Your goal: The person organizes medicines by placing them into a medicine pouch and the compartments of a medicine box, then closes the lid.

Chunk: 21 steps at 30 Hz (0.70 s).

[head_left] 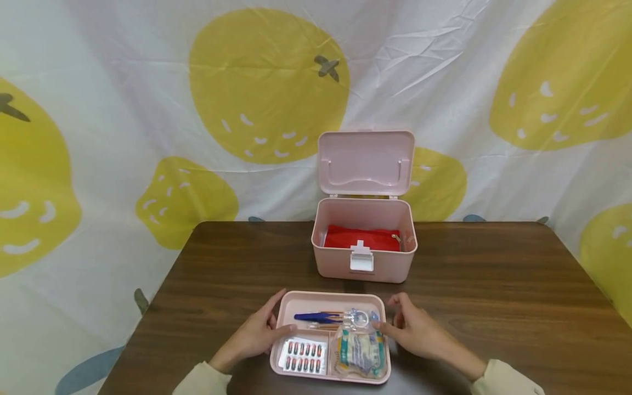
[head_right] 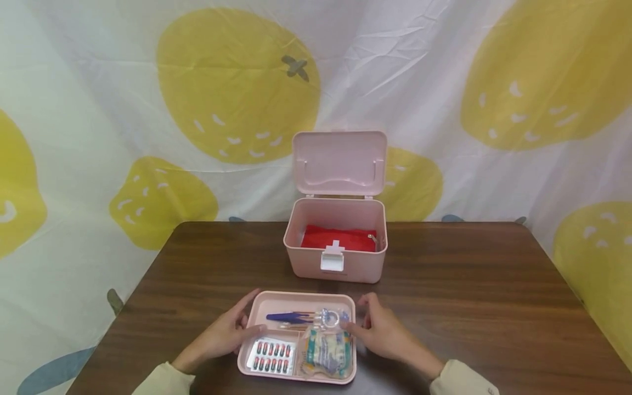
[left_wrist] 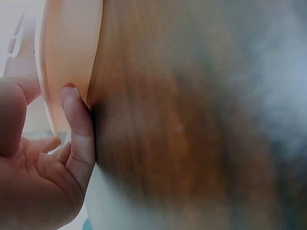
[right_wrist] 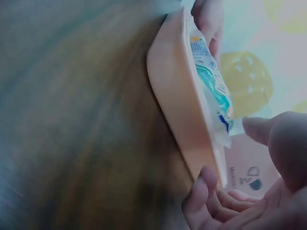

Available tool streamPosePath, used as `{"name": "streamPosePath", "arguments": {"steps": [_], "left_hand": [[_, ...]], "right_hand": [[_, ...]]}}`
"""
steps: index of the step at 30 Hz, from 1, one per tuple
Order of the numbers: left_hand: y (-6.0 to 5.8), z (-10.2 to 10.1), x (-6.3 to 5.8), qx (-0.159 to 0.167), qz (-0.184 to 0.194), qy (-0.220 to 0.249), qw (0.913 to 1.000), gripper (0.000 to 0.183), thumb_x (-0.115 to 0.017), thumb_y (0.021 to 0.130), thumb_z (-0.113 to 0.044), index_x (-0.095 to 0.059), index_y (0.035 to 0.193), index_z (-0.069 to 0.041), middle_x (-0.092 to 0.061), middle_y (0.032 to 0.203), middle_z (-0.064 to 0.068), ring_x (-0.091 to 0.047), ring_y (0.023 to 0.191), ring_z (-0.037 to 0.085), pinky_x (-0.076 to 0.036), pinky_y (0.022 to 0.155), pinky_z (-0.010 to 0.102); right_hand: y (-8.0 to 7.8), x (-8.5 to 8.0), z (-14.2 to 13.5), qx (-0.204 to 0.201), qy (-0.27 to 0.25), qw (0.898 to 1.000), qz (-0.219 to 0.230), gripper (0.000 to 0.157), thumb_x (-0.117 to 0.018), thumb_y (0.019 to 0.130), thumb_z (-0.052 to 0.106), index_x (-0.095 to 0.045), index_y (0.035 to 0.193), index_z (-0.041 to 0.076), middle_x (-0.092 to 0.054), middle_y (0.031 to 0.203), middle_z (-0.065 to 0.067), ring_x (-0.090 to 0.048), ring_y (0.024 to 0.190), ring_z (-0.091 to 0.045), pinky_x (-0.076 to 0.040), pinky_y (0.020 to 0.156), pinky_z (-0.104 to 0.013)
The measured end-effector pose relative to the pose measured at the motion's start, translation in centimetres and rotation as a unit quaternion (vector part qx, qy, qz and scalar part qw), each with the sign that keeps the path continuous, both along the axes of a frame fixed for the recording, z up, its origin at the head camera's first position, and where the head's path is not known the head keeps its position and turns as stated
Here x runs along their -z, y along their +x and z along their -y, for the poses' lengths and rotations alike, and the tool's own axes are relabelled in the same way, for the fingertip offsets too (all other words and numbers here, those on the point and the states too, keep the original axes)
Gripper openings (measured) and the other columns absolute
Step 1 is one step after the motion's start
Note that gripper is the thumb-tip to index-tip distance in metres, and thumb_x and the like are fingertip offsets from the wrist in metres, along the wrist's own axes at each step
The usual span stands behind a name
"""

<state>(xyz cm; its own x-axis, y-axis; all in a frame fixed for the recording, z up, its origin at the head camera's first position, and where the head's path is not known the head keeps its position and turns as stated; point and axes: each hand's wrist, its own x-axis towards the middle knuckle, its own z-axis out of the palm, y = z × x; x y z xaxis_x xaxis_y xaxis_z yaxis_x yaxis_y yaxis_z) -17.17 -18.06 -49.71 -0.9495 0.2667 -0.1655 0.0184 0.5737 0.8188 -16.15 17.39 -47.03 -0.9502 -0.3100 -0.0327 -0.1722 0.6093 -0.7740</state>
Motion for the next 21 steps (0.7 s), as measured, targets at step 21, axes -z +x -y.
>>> {"name": "streamPosePath", "arguments": {"steps": [21], "left_hand": [[1.4, -0.1, -0.2, 0.003, -0.017, 0.039, 0.9991, 0.077, -0.07, 0.093, -0.023, -0.029, 0.153, 0.0, -0.051, 0.074, 0.003, -0.052, 0.046, 0.01, -0.045, 0.039, 0.026]], "right_hand": [[1.3, 1.7, 0.9, -0.004, -0.113, 0.989, 0.092, 0.084, -0.077, 0.087, 0.028, -0.029, 0.149, -0.004, -0.052, 0.061, -0.001, -0.047, 0.041, -0.012, -0.042, 0.034, -0.03]]}}
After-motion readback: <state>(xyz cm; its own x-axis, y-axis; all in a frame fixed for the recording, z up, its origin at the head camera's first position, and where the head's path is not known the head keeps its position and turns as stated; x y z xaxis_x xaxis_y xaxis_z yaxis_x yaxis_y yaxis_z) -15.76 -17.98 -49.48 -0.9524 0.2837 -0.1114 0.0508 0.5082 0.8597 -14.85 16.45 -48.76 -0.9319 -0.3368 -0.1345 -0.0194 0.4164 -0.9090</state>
